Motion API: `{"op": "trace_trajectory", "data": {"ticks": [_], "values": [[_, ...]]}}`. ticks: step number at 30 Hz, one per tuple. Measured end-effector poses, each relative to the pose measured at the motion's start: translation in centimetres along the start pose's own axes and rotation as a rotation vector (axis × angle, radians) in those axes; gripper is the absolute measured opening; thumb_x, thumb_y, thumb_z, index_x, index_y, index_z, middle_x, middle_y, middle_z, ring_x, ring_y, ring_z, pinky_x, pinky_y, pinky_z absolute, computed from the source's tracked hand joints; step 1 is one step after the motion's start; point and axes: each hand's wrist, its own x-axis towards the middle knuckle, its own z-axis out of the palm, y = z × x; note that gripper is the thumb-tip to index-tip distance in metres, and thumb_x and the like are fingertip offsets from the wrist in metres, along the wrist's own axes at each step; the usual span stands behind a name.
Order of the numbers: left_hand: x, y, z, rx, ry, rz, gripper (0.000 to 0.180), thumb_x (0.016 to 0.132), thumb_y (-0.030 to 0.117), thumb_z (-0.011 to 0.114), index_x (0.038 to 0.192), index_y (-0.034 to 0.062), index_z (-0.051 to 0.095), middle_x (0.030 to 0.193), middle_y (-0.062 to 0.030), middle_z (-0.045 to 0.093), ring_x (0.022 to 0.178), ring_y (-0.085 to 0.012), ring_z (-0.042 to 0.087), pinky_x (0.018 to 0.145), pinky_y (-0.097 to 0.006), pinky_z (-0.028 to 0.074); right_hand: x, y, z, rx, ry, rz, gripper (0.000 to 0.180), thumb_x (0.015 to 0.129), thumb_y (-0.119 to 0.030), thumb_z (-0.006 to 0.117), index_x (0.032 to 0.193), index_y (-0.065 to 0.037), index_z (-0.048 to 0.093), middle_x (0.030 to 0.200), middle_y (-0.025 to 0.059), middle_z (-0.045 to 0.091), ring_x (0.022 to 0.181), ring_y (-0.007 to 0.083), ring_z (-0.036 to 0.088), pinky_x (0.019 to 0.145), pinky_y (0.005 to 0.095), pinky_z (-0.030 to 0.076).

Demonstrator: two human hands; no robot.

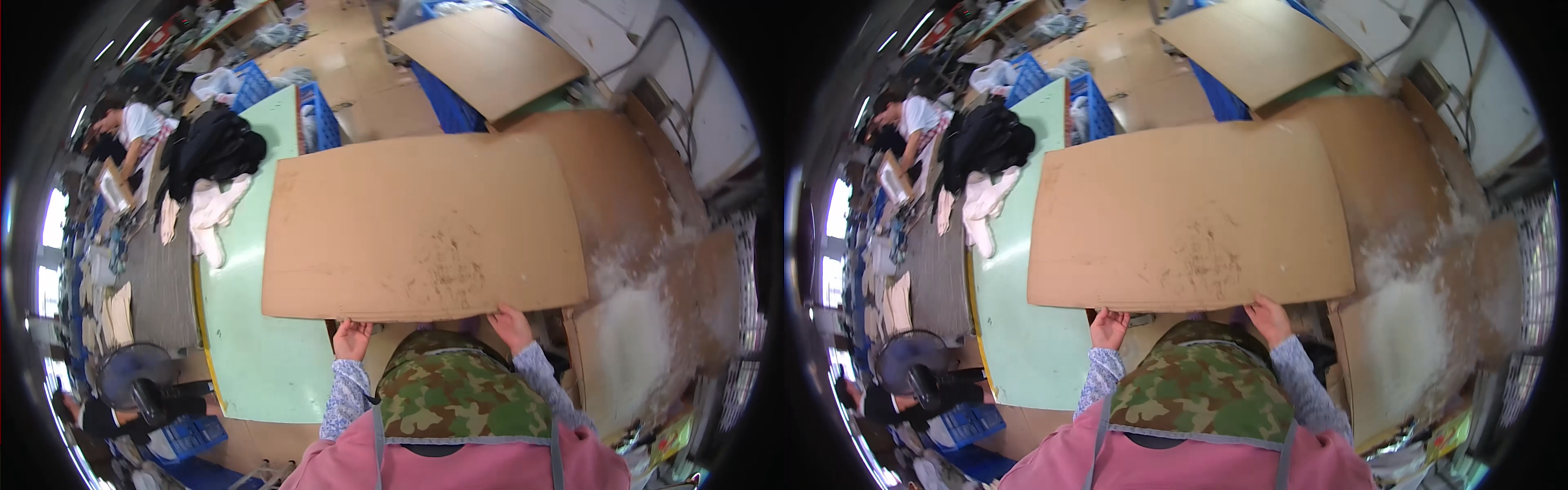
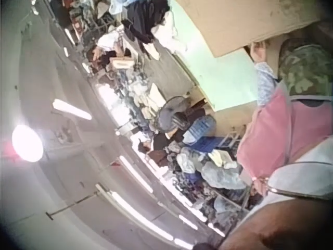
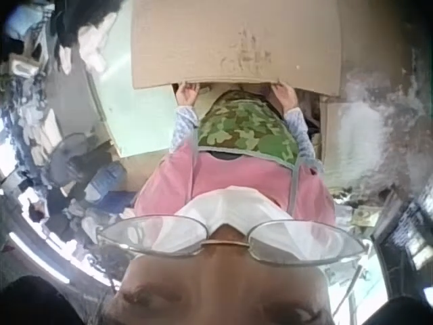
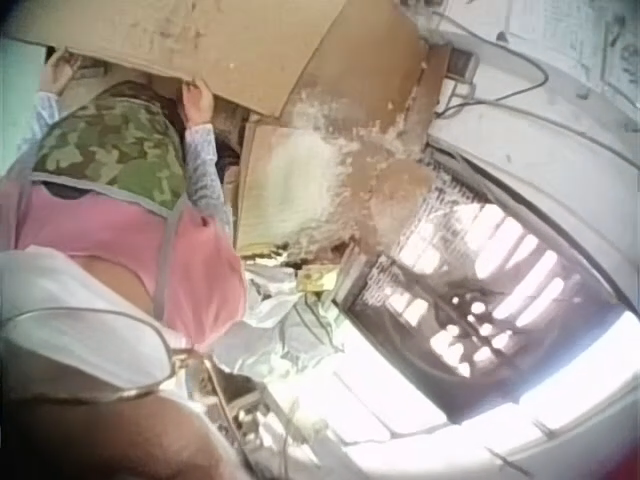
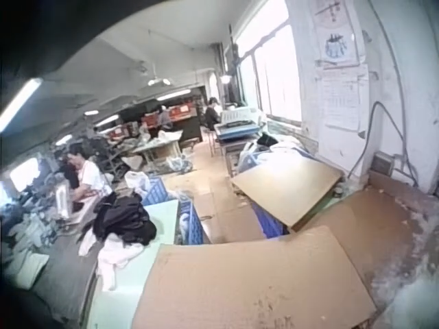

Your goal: The recorder uses a spray gun to apply adhesive to white shoe insoles and سپس organizes them on a workstation.

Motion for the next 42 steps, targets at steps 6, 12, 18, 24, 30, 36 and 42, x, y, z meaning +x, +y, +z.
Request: {"op": "trace_trajectory", "data": {"ticks": [6, 12, 18, 24, 30, 36, 42], "values": [[-4.6, 1.1, 2.8, 0.063, -0.080, 0.021, 0.028, 0.085, 0.007, 0.050, 0.113, 0.0056, 0.054, 0.109, -0.0068, 0.062, 0.102, -0.0198, 0.057, 0.092, -0.043, 0.044, -7.1, 1.3, 0.1, 0.040, 0.003, -0.007, 0.037, 0.086, -0.005, 0.051, 0.123, -0.003, 0.047, 0.125, 0.0108, 0.052, 0.116, 0.0246, 0.047, 0.099, 0.0392, 0.038], [-3.3, 0.7, 1.5, -0.041, -0.121, -0.049, 0.034, 0.081, 0.001, 0.046, 0.114, 0.0031, 0.052, 0.116, -0.0094, 0.058, 0.109, -0.0242, 0.053, 0.095, -0.043, 0.042, -8.5, 1.6, 1.3, 0.054, -0.080, -0.106, 0.045, 0.083, -0.004, 0.051, 0.127, -0.002, 0.044, 0.129, 0.0120, 0.048, 0.121, 0.0270, 0.044, 0.103, 0.0416, 0.034], [0.3, 1.2, 3.0, -0.057, -0.187, -0.078, 0.036, 0.074, -0.001, 0.047, 0.109, 0.0008, 0.055, 0.113, -0.0116, 0.059, 0.106, -0.0274, 0.055, 0.089, -0.044, 0.046, -5.8, -0.9, 4.8, 0.147, -0.173, -0.215, 0.046, 0.076, 0.001, 0.049, 0.122, 0.000, 0.048, 0.127, 0.0145, 0.050, 0.121, 0.0295, 0.043, 0.105, 0.0441, 0.031], [2.3, 3.1, 5.1, -0.091, -0.105, 0.030, 0.041, 0.068, -0.003, 0.048, 0.109, -0.0009, 0.053, 0.113, -0.0137, 0.059, 0.108, -0.0284, 0.053, 0.094, -0.044, 0.042, -0.8, -3.1, 9.8, 0.123, -0.236, -0.237, 0.041, 0.080, -0.007, 0.050, 0.120, -0.002, 0.049, 0.125, 0.0130, 0.052, 0.118, 0.0286, 0.046, 0.102, 0.0459, 0.033], [1.5, 0.6, 7.4, -0.128, -0.111, 0.035, 0.038, 0.072, 0.000, 0.046, 0.109, -0.0061, 0.050, 0.115, -0.0201, 0.055, 0.109, -0.0356, 0.049, 0.095, -0.048, 0.038, -1.7, -5.2, 11.4, 0.147, -0.345, -0.393, 0.066, 0.084, -0.056, 0.050, 0.134, -0.013, 0.041, 0.137, 0.0083, 0.043, 0.128, 0.0284, 0.035, 0.105, 0.0480, 0.028], [4.2, 1.4, 12.0, 0.048, 0.062, 0.067, 0.034, 0.085, 0.017, 0.045, 0.114, -0.0009, 0.050, 0.118, -0.0202, 0.053, 0.116, -0.0339, 0.047, 0.099, -0.052, 0.035, -1.3, -7.3, 14.1, 0.108, 0.068, -0.784, 0.076, 0.085, -0.059, 0.047, 0.141, -0.013, 0.027, 0.145, 0.0102, 0.030, 0.130, 0.0310, 0.032, 0.108, 0.0484, 0.024], [-3.9, 7.9, 10.6, 0.108, 0.108, 0.428, 0.041, 0.092, 0.029, 0.042, 0.125, 0.0045, 0.040, 0.128, -0.0219, 0.042, 0.119, -0.0364, 0.042, 0.096, -0.059, 0.036, 4.0, -2.5, 21.0, 0.085, -0.006, -1.008, 0.077, 0.084, -0.060, 0.047, 0.141, -0.010, 0.029, 0.145, 0.0119, 0.029, 0.130, 0.0328, 0.031, 0.107, 0.0491, 0.026]]}}
